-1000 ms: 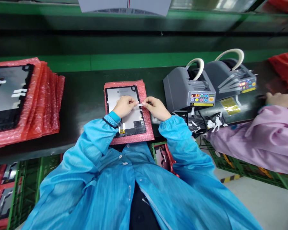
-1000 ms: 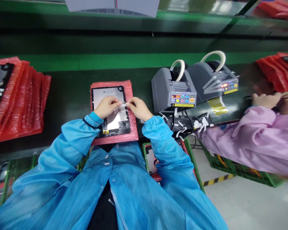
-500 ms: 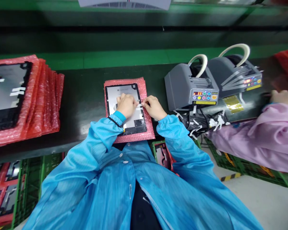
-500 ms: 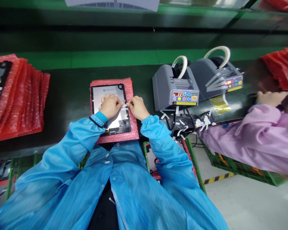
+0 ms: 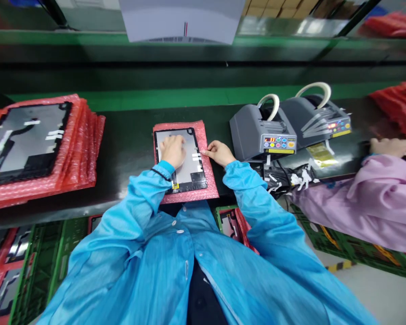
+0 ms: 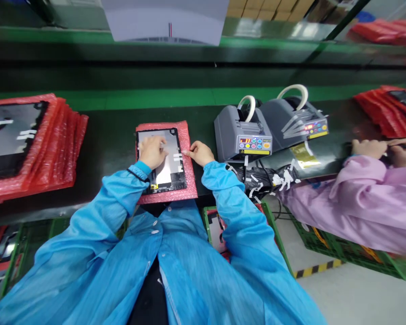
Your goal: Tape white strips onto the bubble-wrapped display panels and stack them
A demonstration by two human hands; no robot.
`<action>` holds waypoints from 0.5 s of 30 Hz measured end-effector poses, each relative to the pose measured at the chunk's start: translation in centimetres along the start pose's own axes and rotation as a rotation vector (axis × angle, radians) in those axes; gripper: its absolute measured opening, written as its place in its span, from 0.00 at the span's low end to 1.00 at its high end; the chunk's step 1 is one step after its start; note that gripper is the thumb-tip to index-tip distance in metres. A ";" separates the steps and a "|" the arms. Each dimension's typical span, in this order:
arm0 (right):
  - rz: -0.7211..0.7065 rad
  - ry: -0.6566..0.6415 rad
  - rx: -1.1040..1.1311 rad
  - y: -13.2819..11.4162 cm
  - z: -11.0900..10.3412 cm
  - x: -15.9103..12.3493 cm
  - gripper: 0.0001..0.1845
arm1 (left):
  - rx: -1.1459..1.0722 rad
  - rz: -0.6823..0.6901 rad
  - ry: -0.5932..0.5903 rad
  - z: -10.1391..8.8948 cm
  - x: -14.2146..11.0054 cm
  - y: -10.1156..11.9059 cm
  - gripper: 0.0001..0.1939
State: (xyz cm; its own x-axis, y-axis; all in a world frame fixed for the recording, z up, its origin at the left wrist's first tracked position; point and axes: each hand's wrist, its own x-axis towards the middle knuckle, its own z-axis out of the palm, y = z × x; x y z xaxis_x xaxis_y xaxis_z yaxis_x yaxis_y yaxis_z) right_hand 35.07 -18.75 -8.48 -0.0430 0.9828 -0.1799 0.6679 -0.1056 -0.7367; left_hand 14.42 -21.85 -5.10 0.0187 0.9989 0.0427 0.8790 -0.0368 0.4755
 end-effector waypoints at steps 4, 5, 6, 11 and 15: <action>-0.022 -0.016 0.061 -0.9 -0.2 -0.3 0.17 | -0.022 -0.245 0.143 -3.0 -1.9 -5.1 0.08; -0.047 0.022 0.018 -1.2 0.2 -0.6 0.14 | -0.059 -0.285 0.096 -3.2 -2.5 -6.0 0.08; -0.082 0.074 -0.041 -1.5 0.6 -1.0 0.12 | -0.112 -0.306 0.035 -3.2 -3.1 -6.7 0.09; -0.177 0.289 -0.040 -3.0 2.4 -2.4 0.07 | -0.301 -0.290 -0.027 -1.7 -4.1 -6.7 0.15; -0.073 0.202 0.313 -4.4 2.4 -2.6 0.22 | -0.371 -0.253 0.016 -1.6 -4.2 -6.1 0.16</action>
State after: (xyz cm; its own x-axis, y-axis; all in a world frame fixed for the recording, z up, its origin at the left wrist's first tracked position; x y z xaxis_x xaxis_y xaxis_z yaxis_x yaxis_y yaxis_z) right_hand 30.44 -21.17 -6.31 0.0861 0.9962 -0.0099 0.4081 -0.0443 -0.9119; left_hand 8.22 -25.88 -6.72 -0.1849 0.9774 -0.1028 0.6243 0.1975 0.7558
